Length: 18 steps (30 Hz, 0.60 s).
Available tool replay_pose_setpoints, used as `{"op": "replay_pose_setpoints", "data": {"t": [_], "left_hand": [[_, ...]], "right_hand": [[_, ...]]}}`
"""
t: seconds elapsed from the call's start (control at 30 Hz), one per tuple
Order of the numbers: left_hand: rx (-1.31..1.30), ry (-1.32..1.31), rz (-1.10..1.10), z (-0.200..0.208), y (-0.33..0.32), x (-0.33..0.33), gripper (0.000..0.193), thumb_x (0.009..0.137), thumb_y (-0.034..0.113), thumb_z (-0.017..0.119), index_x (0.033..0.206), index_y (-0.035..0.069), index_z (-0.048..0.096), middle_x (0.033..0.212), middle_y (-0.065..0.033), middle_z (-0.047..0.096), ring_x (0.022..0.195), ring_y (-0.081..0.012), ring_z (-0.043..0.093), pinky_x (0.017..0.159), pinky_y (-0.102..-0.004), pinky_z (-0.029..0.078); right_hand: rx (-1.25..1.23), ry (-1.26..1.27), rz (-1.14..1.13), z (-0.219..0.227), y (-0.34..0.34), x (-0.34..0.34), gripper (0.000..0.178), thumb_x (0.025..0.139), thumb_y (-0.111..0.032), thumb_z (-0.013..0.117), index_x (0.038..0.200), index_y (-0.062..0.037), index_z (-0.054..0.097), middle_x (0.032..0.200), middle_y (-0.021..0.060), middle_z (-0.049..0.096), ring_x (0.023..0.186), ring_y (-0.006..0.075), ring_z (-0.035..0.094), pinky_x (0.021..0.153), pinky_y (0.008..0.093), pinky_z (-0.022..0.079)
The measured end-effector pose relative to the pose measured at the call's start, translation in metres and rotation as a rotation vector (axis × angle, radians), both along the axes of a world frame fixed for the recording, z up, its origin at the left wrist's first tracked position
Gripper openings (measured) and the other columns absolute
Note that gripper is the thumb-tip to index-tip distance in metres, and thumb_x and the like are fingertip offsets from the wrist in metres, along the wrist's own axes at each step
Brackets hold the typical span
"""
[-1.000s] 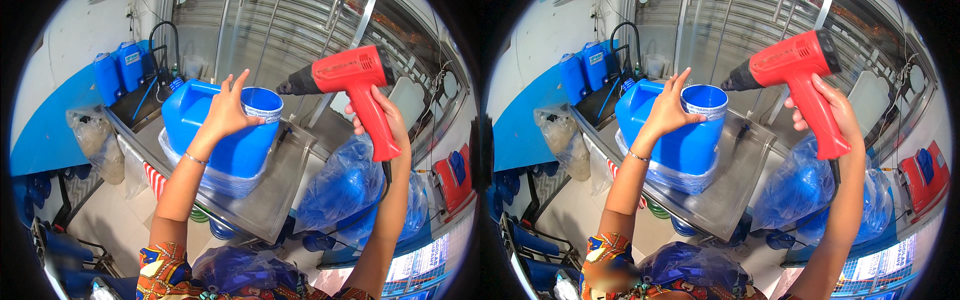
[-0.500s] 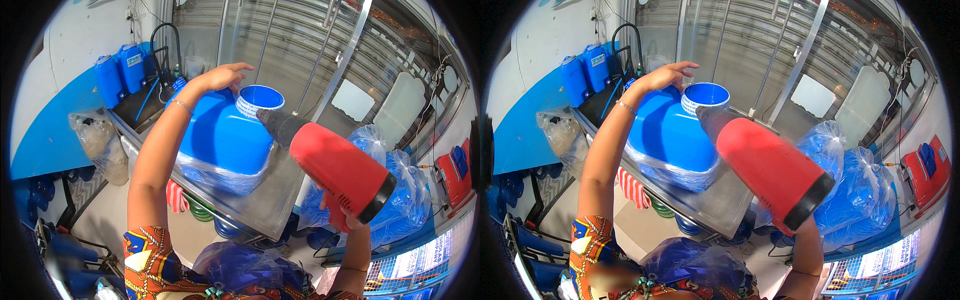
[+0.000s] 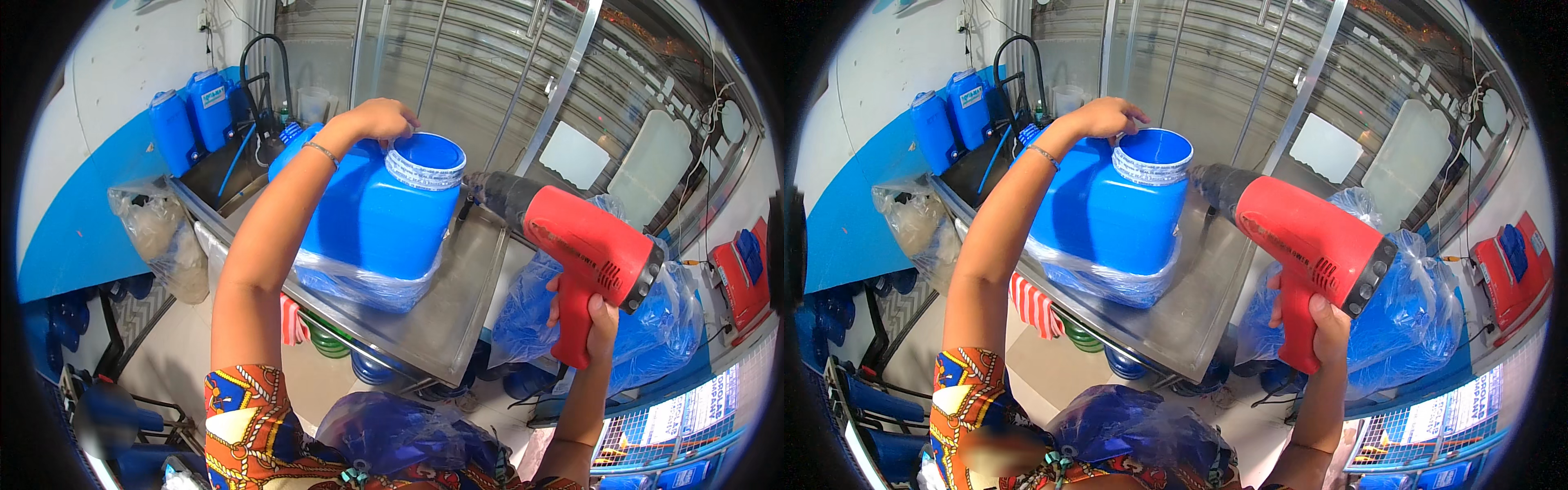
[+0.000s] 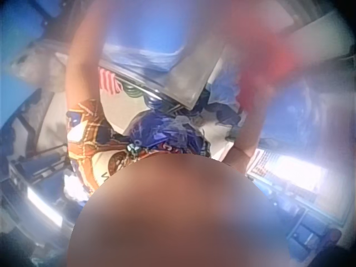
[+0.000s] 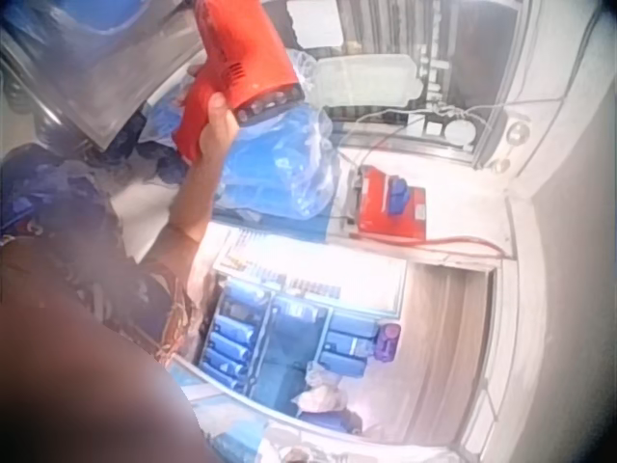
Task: The person fills a blue plastic water jug from a tap, places a cap and a plastic bag over it, applies a seal around the neck using a heat gun, and stacks the finished jug with others. The person repeats this process for multiple jugs.
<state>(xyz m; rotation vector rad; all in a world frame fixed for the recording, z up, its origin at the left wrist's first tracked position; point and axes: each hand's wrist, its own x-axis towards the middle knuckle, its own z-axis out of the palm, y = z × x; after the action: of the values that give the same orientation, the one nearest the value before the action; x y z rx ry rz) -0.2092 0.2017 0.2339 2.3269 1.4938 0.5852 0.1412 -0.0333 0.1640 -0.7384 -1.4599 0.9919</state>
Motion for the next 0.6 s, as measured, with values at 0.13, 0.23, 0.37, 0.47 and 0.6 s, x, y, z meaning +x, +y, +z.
{"op": "replay_pose_setpoints", "data": {"t": [0.13,0.23,0.37,0.47,0.6], "left_hand": [[0.096,0.076,0.014,0.001,0.0,-0.005,0.04,0.08,0.021,0.057,0.115,0.003,0.067,0.096,-0.0183,0.07,0.074,-0.0267,0.07,0.073,-0.0345,0.053],[0.17,0.19,0.027,0.001,0.006,-0.007,0.037,0.083,0.024,0.055,0.109,0.002,0.069,0.096,-0.0183,0.07,0.076,-0.0278,0.069,0.077,-0.0361,0.052],[0.24,0.243,0.113,-0.011,0.015,-0.003,0.038,0.088,0.029,0.052,0.108,0.001,0.069,0.1,-0.0189,0.069,0.09,-0.0323,0.067,0.085,-0.0394,0.05],[0.409,0.02,-0.024,-0.028,0.015,-0.002,0.039,0.09,0.03,0.05,0.108,0.0,0.068,0.1,-0.0191,0.069,0.098,-0.0349,0.064,0.088,-0.0414,0.048],[0.371,-0.001,-0.069,-0.025,0.017,-0.007,0.039,0.091,0.03,0.049,0.111,0.0,0.066,0.104,-0.0193,0.068,0.097,-0.0362,0.064,0.088,-0.0423,0.048]], "right_hand": [[-0.029,0.018,0.122,-0.003,-0.005,-0.006,0.077,0.085,-0.051,0.062,0.124,0.0124,0.041,0.097,0.0262,0.059,0.062,0.023,0.062,0.05,0.0309,0.053],[-0.055,0.05,0.184,-0.005,-0.009,-0.011,0.076,0.083,-0.048,0.066,0.126,0.0103,0.043,0.104,0.0243,0.059,0.068,0.0225,0.063,0.057,0.0324,0.054],[-0.006,0.022,0.028,-0.007,-0.008,-0.013,0.079,0.085,-0.052,0.063,0.125,0.0125,0.041,0.097,0.0259,0.059,0.062,0.0228,0.062,0.049,0.0311,0.053],[0.003,0.061,-0.021,-0.005,-0.004,-0.007,0.079,0.085,-0.051,0.063,0.126,0.0126,0.04,0.097,0.0262,0.059,0.061,0.0226,0.062,0.049,0.031,0.053],[0.002,0.071,0.023,-0.004,-0.004,-0.005,0.079,0.086,-0.051,0.062,0.126,0.0131,0.039,0.097,0.0265,0.059,0.061,0.0226,0.062,0.048,0.0308,0.053]]}}
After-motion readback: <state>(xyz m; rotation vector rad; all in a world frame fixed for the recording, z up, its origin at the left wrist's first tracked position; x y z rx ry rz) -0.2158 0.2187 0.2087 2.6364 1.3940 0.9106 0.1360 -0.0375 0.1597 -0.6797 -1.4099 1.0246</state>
